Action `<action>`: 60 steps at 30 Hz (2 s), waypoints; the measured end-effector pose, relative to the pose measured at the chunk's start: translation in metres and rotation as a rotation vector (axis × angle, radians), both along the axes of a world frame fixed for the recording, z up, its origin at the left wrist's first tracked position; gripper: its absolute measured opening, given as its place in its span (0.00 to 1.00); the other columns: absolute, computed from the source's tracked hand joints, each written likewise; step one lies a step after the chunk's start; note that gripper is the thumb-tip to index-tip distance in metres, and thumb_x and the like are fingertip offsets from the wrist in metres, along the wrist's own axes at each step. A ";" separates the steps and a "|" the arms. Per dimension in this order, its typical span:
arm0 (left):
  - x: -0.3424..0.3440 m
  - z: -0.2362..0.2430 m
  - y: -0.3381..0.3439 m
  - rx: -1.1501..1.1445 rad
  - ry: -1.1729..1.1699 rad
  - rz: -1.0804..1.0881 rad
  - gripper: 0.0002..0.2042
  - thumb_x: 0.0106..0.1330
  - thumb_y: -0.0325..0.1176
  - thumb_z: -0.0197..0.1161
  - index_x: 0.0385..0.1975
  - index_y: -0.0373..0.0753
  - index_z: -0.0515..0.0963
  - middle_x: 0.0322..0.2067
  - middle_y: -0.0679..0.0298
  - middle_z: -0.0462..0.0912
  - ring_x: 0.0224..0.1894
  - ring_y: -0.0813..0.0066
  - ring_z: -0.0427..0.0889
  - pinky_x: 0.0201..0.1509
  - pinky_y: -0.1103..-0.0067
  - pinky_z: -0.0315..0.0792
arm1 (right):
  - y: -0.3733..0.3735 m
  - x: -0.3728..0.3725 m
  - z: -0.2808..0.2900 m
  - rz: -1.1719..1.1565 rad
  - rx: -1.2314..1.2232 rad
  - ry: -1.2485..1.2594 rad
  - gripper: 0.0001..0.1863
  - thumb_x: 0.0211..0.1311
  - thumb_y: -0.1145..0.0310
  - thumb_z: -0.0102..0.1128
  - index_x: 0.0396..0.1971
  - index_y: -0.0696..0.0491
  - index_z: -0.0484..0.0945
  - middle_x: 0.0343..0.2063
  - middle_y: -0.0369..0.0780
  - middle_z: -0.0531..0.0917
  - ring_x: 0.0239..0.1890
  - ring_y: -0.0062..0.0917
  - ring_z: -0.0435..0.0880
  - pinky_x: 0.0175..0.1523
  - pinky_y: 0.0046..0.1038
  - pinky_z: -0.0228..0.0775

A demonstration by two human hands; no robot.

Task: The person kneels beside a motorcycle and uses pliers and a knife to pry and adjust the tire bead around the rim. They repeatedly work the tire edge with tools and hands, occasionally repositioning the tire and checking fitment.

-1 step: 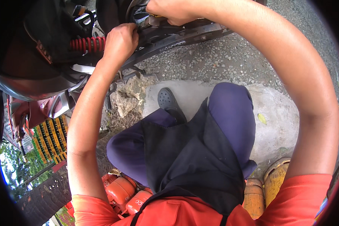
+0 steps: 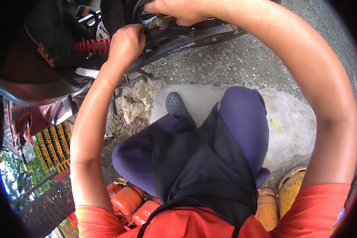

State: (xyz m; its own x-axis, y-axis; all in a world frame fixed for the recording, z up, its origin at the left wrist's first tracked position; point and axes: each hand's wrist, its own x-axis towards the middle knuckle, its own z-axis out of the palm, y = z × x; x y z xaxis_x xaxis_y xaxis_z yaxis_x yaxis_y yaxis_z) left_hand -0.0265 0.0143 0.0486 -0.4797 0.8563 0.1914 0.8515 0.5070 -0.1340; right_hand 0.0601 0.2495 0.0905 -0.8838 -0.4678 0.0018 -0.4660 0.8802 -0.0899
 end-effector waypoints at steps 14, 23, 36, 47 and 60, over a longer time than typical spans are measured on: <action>-0.001 0.002 0.004 -0.048 -0.086 0.075 0.09 0.65 0.32 0.59 0.32 0.32 0.81 0.32 0.43 0.83 0.39 0.42 0.83 0.46 0.56 0.77 | -0.014 0.008 -0.008 -0.136 0.024 -0.035 0.11 0.48 0.70 0.65 0.33 0.57 0.85 0.31 0.48 0.88 0.39 0.42 0.88 0.44 0.39 0.80; -0.004 0.007 -0.003 -0.155 -0.147 0.148 0.09 0.65 0.32 0.61 0.33 0.30 0.80 0.33 0.43 0.83 0.40 0.39 0.82 0.46 0.56 0.77 | -0.015 0.021 -0.021 -0.128 -0.052 0.095 0.15 0.47 0.70 0.66 0.37 0.58 0.81 0.33 0.47 0.86 0.36 0.42 0.88 0.40 0.41 0.80; 0.000 0.037 0.031 -0.548 0.124 -0.144 0.07 0.60 0.27 0.60 0.29 0.39 0.86 0.33 0.53 0.87 0.39 0.56 0.89 0.42 0.66 0.84 | -0.049 0.032 -0.060 -0.165 0.123 0.513 0.12 0.53 0.69 0.63 0.37 0.57 0.82 0.31 0.41 0.85 0.41 0.34 0.85 0.40 0.37 0.79; -0.011 0.029 0.022 -0.293 0.066 -0.044 0.08 0.59 0.23 0.59 0.37 0.35 0.79 0.34 0.50 0.84 0.39 0.50 0.86 0.44 0.63 0.81 | -0.040 0.050 -0.086 -0.347 0.092 0.580 0.18 0.55 0.68 0.62 0.47 0.55 0.80 0.42 0.38 0.79 0.44 0.29 0.81 0.44 0.35 0.72; 0.059 -0.040 0.017 1.004 -0.359 0.659 0.13 0.61 0.29 0.70 0.40 0.27 0.81 0.32 0.54 0.88 0.33 0.73 0.87 0.43 0.77 0.80 | -0.015 0.064 -0.063 -0.432 -0.522 0.178 0.11 0.53 0.66 0.64 0.30 0.58 0.77 0.26 0.49 0.82 0.37 0.46 0.83 0.44 0.45 0.76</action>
